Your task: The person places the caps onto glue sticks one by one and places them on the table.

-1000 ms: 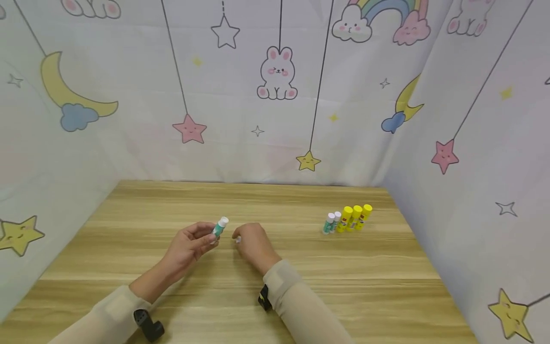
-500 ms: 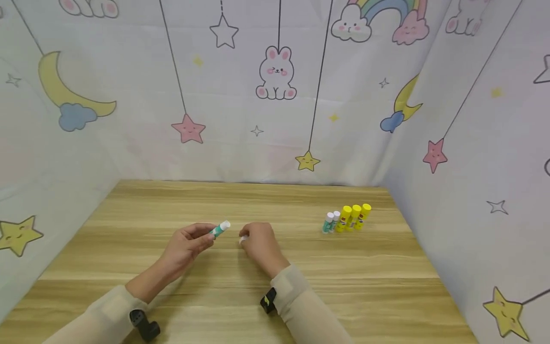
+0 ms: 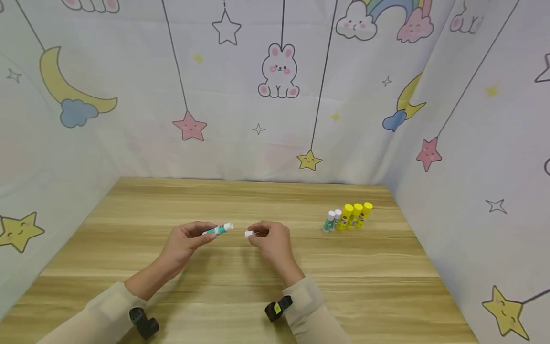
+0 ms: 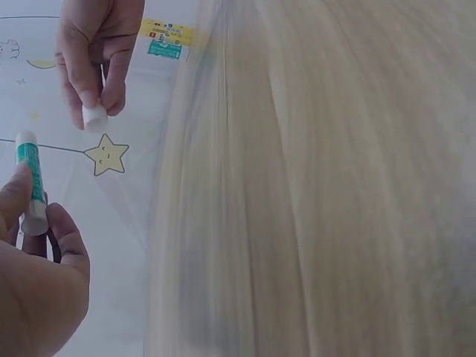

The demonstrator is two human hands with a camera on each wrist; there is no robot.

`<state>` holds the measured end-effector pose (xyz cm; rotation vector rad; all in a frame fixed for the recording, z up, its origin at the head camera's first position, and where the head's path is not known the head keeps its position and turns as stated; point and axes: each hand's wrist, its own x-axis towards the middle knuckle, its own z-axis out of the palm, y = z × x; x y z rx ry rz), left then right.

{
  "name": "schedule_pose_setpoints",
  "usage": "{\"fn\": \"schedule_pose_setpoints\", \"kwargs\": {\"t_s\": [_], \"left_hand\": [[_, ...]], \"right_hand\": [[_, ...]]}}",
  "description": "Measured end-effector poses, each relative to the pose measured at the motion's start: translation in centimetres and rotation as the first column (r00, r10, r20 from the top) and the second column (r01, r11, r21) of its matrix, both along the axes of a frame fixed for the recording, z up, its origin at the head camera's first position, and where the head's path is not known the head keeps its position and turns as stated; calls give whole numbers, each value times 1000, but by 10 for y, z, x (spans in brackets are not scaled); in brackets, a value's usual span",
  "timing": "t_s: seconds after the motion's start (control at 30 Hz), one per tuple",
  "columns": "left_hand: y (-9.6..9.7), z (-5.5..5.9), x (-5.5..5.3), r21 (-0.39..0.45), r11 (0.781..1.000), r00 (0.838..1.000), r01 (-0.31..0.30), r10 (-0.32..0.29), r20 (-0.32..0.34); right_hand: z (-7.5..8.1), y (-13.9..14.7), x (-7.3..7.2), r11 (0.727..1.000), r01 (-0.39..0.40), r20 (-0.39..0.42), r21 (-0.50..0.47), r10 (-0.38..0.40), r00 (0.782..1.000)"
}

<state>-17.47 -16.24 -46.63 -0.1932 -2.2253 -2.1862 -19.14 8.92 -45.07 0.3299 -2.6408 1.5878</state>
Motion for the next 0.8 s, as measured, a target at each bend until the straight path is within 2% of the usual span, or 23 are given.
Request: {"fn": "schedule_pose_setpoints", "kwargs": {"t_s": [0.1, 0.17, 0.3, 0.6, 0.8], "left_hand": [[-1, 2, 0, -27, 999, 1000, -20, 19, -5], [-1, 3, -1, -32, 999, 1000, -27, 27, -8], [-3, 3, -2, -36, 999, 1000, -29, 29, -5], [-1, 5, -2, -30, 999, 1000, -22, 22, -8], [2, 6, -1, -28, 1000, 1000, -8, 8, -15]], "right_hand": [[0, 2, 2, 992, -10, 55, -125, 17, 998], [0, 3, 4, 977, -13, 89, -213, 33, 996], [-3, 3, 5, 945, -8, 116, -328, 49, 992], [-4, 3, 7, 917, 2, 141, -400, 59, 988], [-6, 1, 9, 919, -17, 125, -393, 71, 990]]}}
